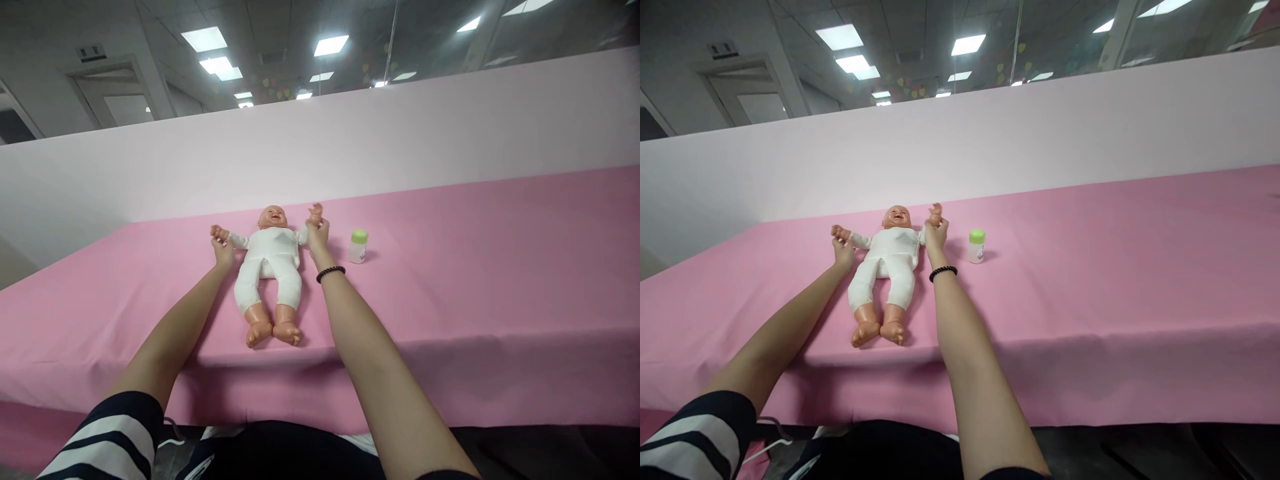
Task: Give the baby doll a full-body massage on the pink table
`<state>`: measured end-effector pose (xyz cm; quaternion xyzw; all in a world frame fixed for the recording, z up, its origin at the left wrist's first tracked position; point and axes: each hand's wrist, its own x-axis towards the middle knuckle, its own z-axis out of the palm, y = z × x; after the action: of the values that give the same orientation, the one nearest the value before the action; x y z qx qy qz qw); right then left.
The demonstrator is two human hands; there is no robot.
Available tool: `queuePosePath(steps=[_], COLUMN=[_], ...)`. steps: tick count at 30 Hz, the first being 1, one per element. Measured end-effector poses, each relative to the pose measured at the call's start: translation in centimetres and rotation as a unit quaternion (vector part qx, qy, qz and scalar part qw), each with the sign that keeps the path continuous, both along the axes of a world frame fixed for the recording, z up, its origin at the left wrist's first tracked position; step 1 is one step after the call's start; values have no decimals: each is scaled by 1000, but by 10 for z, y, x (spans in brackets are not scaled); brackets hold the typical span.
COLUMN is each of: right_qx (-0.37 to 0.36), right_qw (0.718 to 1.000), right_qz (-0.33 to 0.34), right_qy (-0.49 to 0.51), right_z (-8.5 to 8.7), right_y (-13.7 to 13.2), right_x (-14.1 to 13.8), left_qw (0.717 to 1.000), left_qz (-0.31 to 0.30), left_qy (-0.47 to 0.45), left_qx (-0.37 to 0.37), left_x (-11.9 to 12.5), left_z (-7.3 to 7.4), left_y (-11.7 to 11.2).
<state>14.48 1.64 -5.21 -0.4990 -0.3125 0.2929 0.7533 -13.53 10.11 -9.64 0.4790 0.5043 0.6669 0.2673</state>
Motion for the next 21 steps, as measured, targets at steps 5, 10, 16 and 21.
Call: queuePosePath(steps=[5,10,16,21], right_qx=[-175,-20,19,8], right_qw=[979,988,933,991], right_qz=[-55,31,190,51], right_qy=[89,-152,-305,-120], right_z=[-6,-3,5,3], right_y=[-2,-3,-12,-4], right_x=[15,-3,-26,-16], left_qw=[995,981,949,992], left_qz=[86,-111,-175,-82], left_qy=[-8,144,244,70], left_qx=[-48,76,95,68], left_x=[-9,5,17,9], left_z=[-1,1,5,1], left_y=[2,-11,-28,-10])
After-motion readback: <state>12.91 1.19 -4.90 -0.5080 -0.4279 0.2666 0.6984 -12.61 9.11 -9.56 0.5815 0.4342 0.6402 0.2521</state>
